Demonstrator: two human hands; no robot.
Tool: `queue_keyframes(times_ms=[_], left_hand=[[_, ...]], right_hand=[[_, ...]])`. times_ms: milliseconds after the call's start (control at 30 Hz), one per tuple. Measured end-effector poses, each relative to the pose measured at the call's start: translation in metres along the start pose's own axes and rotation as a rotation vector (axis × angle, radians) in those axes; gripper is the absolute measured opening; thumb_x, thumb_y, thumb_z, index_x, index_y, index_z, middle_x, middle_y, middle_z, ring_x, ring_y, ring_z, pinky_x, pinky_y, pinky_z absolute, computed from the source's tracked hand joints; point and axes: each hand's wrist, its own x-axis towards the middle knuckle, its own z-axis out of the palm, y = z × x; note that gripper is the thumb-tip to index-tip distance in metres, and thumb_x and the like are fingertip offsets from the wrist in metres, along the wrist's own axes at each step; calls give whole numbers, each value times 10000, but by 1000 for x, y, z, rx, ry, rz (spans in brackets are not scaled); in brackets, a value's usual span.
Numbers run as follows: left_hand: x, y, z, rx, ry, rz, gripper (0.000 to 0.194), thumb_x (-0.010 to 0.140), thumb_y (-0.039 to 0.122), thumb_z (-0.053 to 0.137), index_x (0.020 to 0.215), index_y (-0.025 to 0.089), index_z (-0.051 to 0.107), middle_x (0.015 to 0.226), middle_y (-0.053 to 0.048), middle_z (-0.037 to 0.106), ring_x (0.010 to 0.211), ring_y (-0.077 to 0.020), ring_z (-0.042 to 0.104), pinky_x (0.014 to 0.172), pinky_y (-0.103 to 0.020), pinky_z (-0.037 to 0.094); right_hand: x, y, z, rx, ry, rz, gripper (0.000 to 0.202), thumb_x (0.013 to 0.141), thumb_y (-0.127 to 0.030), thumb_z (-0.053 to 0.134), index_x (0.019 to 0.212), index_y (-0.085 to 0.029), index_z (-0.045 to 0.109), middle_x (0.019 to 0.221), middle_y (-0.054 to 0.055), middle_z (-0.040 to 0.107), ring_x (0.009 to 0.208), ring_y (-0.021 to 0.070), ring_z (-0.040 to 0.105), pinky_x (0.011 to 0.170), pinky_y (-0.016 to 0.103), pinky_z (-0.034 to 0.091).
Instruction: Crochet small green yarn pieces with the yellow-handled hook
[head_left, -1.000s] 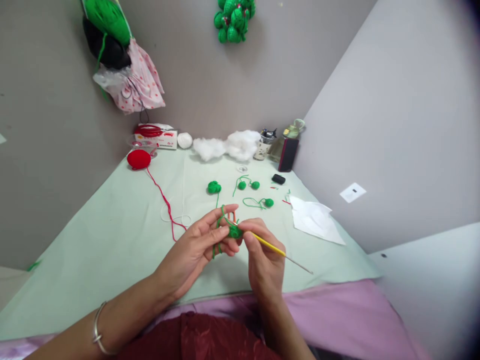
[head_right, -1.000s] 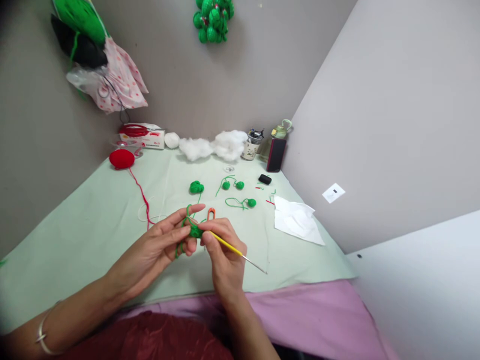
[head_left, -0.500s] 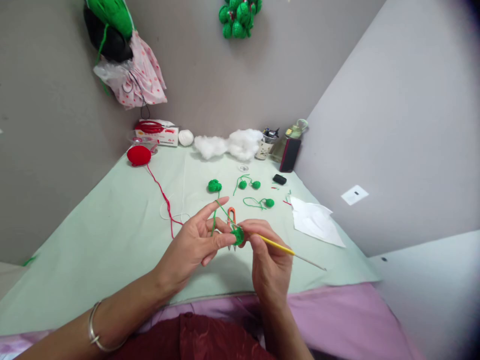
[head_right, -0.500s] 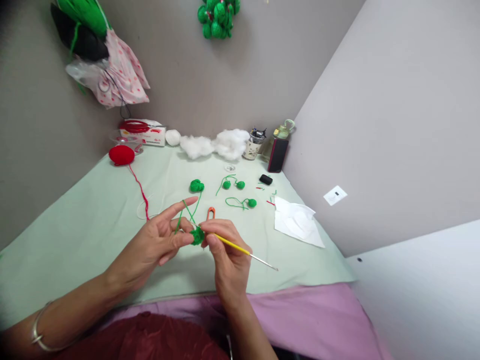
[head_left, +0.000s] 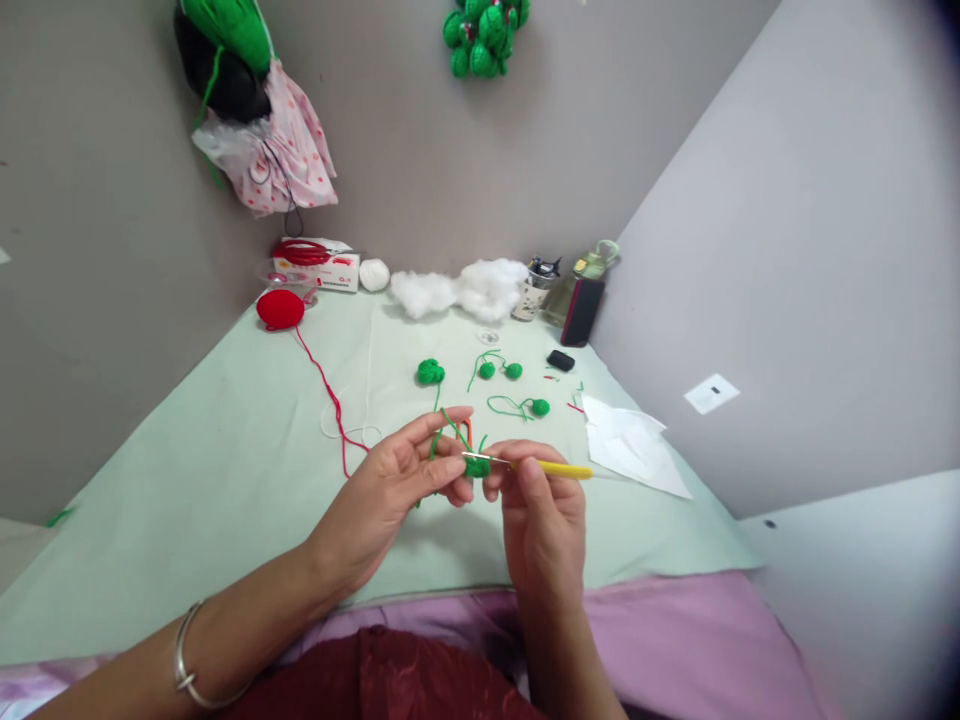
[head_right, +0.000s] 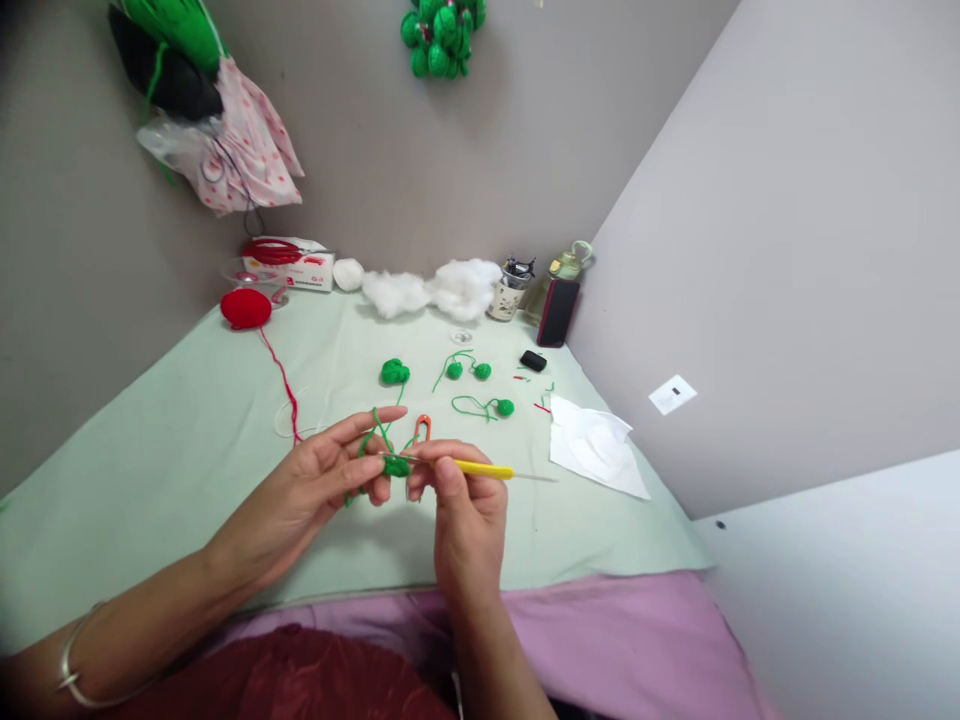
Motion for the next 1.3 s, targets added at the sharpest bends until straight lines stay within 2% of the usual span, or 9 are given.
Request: queue_keyframes(times_ms=[200, 500, 667, 800, 900, 1000, 1133, 1200, 1300], left_hand=[[-1, 3, 1, -2, 11, -3, 428, 894, 323, 802, 1293, 211, 696, 812, 52, 631, 682, -102, 601, 780, -297, 449], [-4, -1, -2, 112, -3, 67, 428, 960, 345, 746, 1358, 228, 642, 799, 65, 621, 728, -101, 605, 870, -295, 474], [-4, -3, 0, 114, 1, 70, 490, 869, 248, 833, 1329, 248, 667, 864, 60, 626, 743, -95, 613, 800, -277, 500], [-5, -7, 3, 101, -12, 52, 515, 852, 220, 837, 1341, 241, 674, 844, 62, 619, 724, -90, 587, 776, -272, 496], [-4, -10, 3, 65, -18, 34, 519, 849, 246, 847, 1341, 242, 683, 851, 60, 620, 713, -87, 570, 764, -270, 484], [-5, -9, 1, 49, -12, 13, 472, 887, 288, 817, 1339, 242, 688, 855, 59, 627, 716, -86, 581, 813, -279, 470], [-6, -6, 1, 54, -39, -19, 424, 930, 342, 768, 1334, 240, 691, 774, 70, 622, 676, -88, 592, 835, -291, 449], [-7, -5, 2, 46, -36, -40, 421, 936, 357, 755, 1331, 230, 688, 716, 74, 619, 648, -94, 590, 816, -293, 445], [-6, -5, 3, 46, -22, -52, 416, 942, 358, 744, 1329, 218, 684, 671, 76, 623, 642, -96, 590, 806, -285, 433]], right_hand=[[-1, -7, -1, -3, -53, -7, 240, 1022, -358, 612, 867, -220, 734, 826, 32, 783, 598, 128, 668, 588, 278, 560], [-15, -17, -11, -458, -146, -384, 239, 1042, -129, 516, 1034, -239, 728, 957, 25, 776, 827, 160, 726, 772, 325, 596], [-18, -16, -9, -599, -181, -526, 271, 1006, -62, 520, 1104, -233, 705, 986, 44, 780, 943, 190, 751, 820, 345, 618], [-17, -12, -7, -684, -177, -624, 274, 987, -36, 550, 1123, -215, 709, 1036, 64, 779, 977, 175, 748, 842, 319, 623], [-17, -10, -6, -611, -113, -587, 249, 1009, -66, 540, 1078, -219, 724, 993, 48, 778, 974, 166, 740, 836, 305, 614], [-15, -9, -7, -404, -51, -457, 229, 1049, -140, 521, 1035, -229, 731, 939, 26, 773, 886, 158, 733, 794, 308, 605], [-12, -10, -9, -169, -83, -279, 227, 1078, -242, 513, 993, -230, 723, 937, 13, 774, 722, 121, 702, 721, 291, 596], [-12, -12, -9, -151, -115, -260, 229, 1080, -253, 511, 985, -228, 717, 914, 8, 770, 705, 120, 701, 701, 286, 592], [-14, -14, -9, -275, -101, -348, 222, 1074, -216, 508, 1011, -228, 721, 929, 22, 769, 773, 145, 721, 731, 315, 600]])
